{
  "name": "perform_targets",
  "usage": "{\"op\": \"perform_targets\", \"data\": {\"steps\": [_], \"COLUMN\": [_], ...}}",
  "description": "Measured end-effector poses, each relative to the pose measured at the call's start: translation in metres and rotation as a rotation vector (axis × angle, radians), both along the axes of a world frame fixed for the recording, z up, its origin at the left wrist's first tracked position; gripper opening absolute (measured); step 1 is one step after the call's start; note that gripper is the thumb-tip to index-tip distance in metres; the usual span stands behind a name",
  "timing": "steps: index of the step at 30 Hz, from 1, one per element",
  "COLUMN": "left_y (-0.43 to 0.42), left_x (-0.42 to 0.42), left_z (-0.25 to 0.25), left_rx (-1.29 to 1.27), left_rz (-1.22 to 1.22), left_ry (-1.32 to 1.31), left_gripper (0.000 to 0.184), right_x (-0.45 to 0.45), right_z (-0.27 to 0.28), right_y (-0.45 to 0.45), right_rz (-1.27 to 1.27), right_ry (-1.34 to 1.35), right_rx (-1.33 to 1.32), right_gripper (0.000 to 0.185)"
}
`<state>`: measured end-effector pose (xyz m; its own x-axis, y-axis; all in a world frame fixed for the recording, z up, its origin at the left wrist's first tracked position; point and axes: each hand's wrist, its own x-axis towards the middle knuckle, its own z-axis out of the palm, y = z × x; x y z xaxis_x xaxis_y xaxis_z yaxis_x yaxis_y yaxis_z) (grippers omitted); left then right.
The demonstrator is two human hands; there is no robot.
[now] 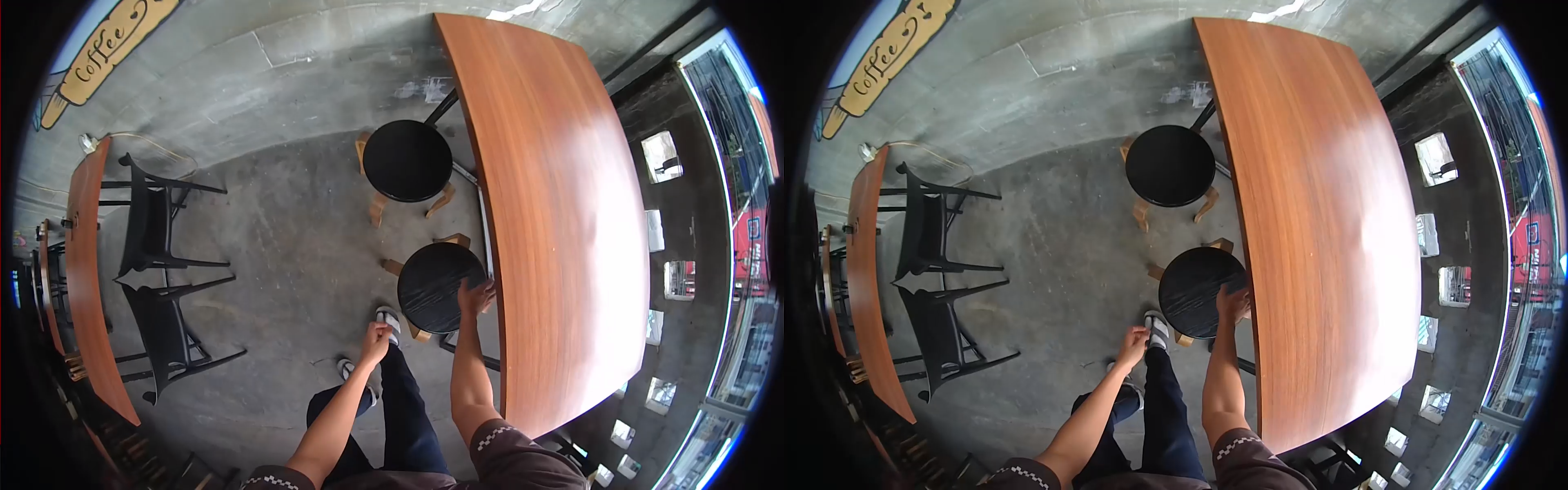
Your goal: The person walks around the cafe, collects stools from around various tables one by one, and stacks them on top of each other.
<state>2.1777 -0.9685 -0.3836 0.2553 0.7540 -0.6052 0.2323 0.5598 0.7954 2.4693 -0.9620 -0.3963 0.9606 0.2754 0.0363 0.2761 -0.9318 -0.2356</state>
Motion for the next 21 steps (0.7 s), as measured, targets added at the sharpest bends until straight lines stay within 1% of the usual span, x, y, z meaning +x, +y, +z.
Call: {"op": "perform_targets", "data": {"steps": [1, 3, 4, 5, 6, 7, 8, 9, 11, 12, 14, 15, 17, 18, 19, 20, 21], "left_y": [0.003, 0.014, 0.018, 0.013, 0.006, 0.004, 0.018, 0.027, 0.043, 0.06, 0.038, 0.037, 0.051, 0.049, 0.025, 0.03, 0.036], "left_x": [0.009, 0.035, 0.045, 0.05, 0.058, 0.069, 0.076, 0.079, 0.081, 0.079, 0.069, 0.057, 0.025, 0.007, -0.016, -0.05, -0.071], "left_z": [-0.015, -0.043, -0.051, -0.072, -0.105, -0.126, -0.106, -0.097, -0.074, -0.02, -0.065, -0.065, -0.019, -0.019, -0.035, -0.026, 0.016], "left_rx": [0.015, 0.091, 0.087, 0.074, 0.166, 0.263, -0.016, -0.013, -0.435, -0.436, -0.359, -0.317, -0.301, -0.403, -0.347, -0.258, -0.235], "left_rz": [-0.008, -0.098, -0.164, -0.148, -0.109, -0.064, -0.022, -0.003, 0.014, 0.016, 0.098, 0.142, 0.112, 0.156, 0.157, 0.234, 0.239], "left_ry": [0.04, 0.177, 0.262, 0.268, 0.267, 0.263, -0.025, -0.028, -0.119, -0.064, -0.031, -0.092, 0.081, 0.039, 0.114, 0.198, 0.25], "left_gripper": [0.029, 0.039, 0.053, 0.053, 0.055, 0.058, 0.063, 0.063, 0.061, 0.059, 0.057, 0.058, 0.055, 0.065, 0.068, 0.07, 0.072], "right_x": [0.006, 0.024, 0.033, 0.039, 0.047, 0.051, 0.053, 0.055, 0.079, 0.075, 0.054, 0.04, 0.01, -0.006, -0.026, -0.057, -0.066], "right_z": [-0.009, -0.035, -0.051, -0.074, -0.091, -0.084, -0.076, -0.083, -0.108, -0.1, -0.054, -0.044, -0.025, -0.007, 0.025, 0.074, 0.086], "right_y": [0.006, 0.006, 0.007, 0.003, -0.002, 0.002, 0.006, 0.005, -0.013, -0.014, -0.001, 0.004, 0.007, 0.009, 0.003, 0.029, 0.032], "right_rz": [0.007, -0.043, -0.026, -0.009, -0.007, -0.034, -0.062, -0.065, -0.054, -0.038, -0.013, 0.007, 0.068, 0.107, 0.141, 0.252, 0.341], "right_ry": [0.003, 0.069, 0.067, 0.065, 0.128, 0.245, 0.363, 0.3, 0.42, 0.406, 0.473, 0.431, 0.402, 0.411, 0.457, 0.52, 0.539], "right_rx": [-0.012, -0.072, -0.082, -0.09, -0.076, -0.081, -0.087, -0.111, 0.1, 0.153, 0.112, 0.112, 0.136, 0.159, 0.129, 0.125, 0.09], "right_gripper": [0.07, 0.082, 0.083, 0.085, 0.084, 0.084, 0.085, 0.078, 0.07, 0.064, 0.064, 0.063, 0.062, 0.062, 0.06, 0.059, 0.057]}}
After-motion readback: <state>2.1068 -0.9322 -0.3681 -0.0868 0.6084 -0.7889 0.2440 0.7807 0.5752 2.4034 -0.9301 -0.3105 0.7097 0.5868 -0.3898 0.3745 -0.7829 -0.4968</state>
